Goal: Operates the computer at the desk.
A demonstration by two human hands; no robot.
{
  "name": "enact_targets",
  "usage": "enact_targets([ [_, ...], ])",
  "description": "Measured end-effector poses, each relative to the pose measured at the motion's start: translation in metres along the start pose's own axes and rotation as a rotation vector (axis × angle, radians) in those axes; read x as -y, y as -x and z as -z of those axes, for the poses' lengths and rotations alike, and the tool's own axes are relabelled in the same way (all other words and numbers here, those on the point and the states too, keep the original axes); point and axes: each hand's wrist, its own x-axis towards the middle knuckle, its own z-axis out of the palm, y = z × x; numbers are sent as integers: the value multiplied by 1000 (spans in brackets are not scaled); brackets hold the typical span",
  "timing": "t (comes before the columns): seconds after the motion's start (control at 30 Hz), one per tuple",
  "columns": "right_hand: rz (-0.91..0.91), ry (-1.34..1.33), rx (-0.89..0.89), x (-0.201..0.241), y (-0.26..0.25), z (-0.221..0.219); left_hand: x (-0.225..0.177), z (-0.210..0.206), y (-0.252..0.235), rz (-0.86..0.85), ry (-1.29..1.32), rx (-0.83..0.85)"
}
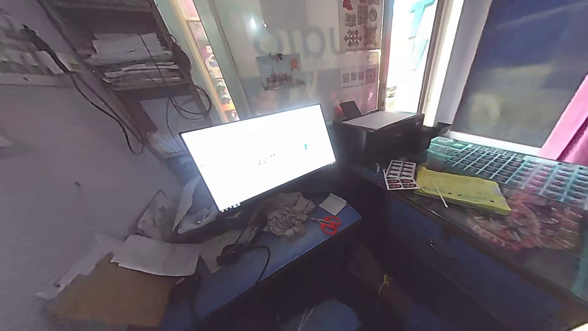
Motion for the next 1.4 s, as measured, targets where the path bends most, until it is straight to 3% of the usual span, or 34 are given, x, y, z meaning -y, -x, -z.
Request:
enact_targets([
  [0.13,-28,-66,-85,3,-11,3,-52,-1,-20,-255,68,26],
  [0.23,-21,-127,-102,5,-8,5,-68,-19,-31,-330,124,105],
  [0.37,-21,-91,-63,7,-5,3,-83,-7,-36,-226,125,251],
  [0.5,-51,-82,-70,19,-4,10,-80,-4,-26,-194,160,191],
  [0.63,-91,-7,27,24,-6,15,-53,-45,-14,-278,305,3],
  [0.73,-11,3,-63,14,-11,3,-54,-40,-24,-219,272,113],
  [0.9,11,62,-93,-3,-12,-13,-52,-50,-27,-264,204,54],
  [1.23,-96,1,37,15,-4,17,-77,-27,-40,-266,175,211],
  [1.4,-79,40,36,0,-9,2,-70,-39,-32,-224,153,206],
])
